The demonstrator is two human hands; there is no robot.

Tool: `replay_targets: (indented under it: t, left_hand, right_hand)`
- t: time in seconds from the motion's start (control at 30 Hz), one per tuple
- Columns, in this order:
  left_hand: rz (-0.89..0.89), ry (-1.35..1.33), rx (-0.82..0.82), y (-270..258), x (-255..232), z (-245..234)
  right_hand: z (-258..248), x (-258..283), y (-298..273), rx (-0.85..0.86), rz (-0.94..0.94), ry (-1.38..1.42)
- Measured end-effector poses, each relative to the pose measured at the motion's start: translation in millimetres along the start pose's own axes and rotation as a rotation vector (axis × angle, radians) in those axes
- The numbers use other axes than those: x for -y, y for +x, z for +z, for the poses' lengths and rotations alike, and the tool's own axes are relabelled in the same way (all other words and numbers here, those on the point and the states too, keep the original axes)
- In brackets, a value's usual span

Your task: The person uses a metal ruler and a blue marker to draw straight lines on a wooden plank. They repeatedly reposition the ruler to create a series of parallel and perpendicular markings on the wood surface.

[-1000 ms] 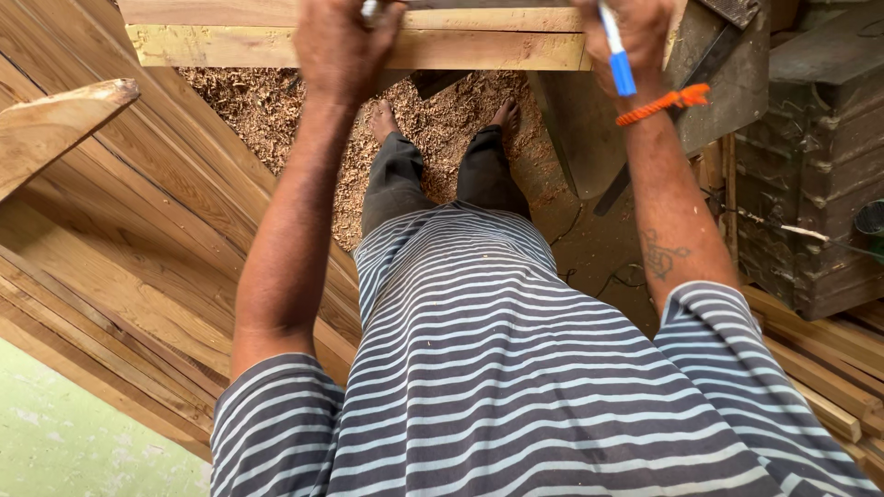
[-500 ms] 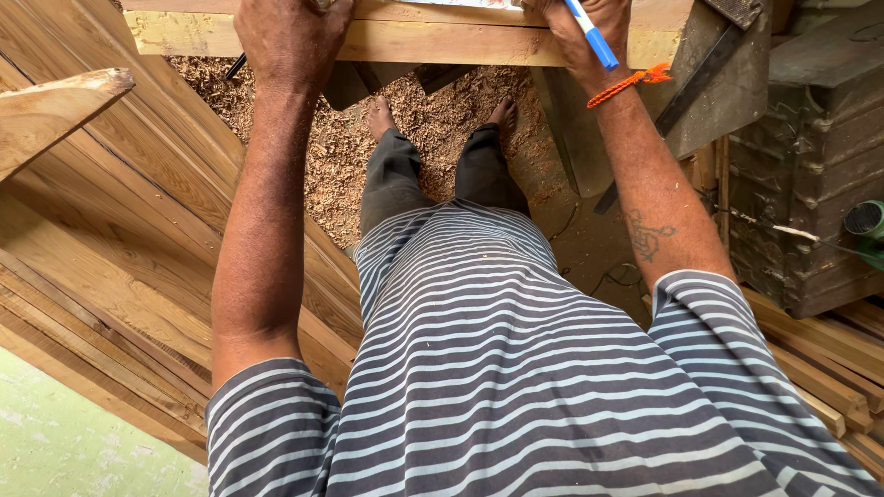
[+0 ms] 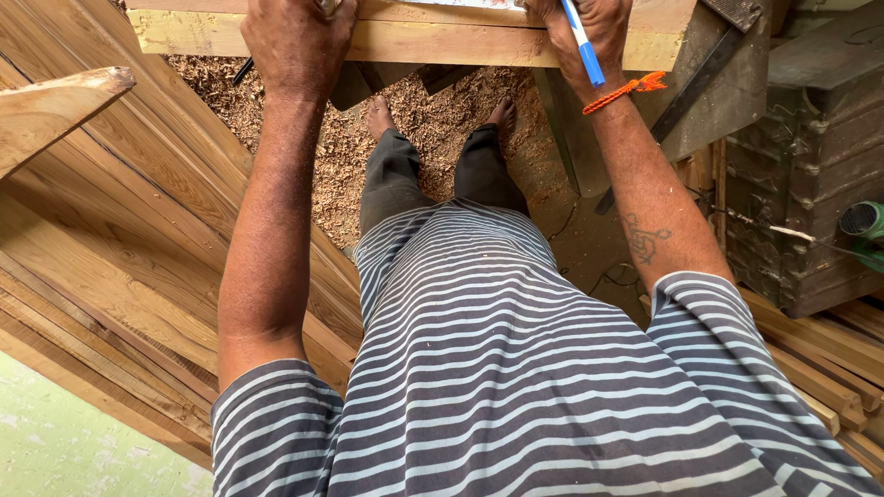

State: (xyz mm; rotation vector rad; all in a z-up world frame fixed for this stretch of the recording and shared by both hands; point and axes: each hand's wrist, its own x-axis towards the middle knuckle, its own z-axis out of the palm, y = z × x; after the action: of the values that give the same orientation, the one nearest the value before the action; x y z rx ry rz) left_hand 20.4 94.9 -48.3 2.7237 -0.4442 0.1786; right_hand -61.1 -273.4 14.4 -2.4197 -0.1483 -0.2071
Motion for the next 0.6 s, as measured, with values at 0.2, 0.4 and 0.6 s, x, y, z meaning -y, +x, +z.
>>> replay_targets:
  t: [0.2,0.4,0.6]
  left_hand:
    - [0.034,-0.005,-0.104,2,-7,-2]
    - [0.020,-0.007,-0.070,2,-6,5]
    - [0.054,0.013,-0.105,0,-5,5]
  right_hand:
    - [-5,13,-8,-0.119,0.012,0.066]
    - [12,67,-18,-0.126,-0.062,0.411]
    - [24,84,-5,-0.084,-0.135,0.160]
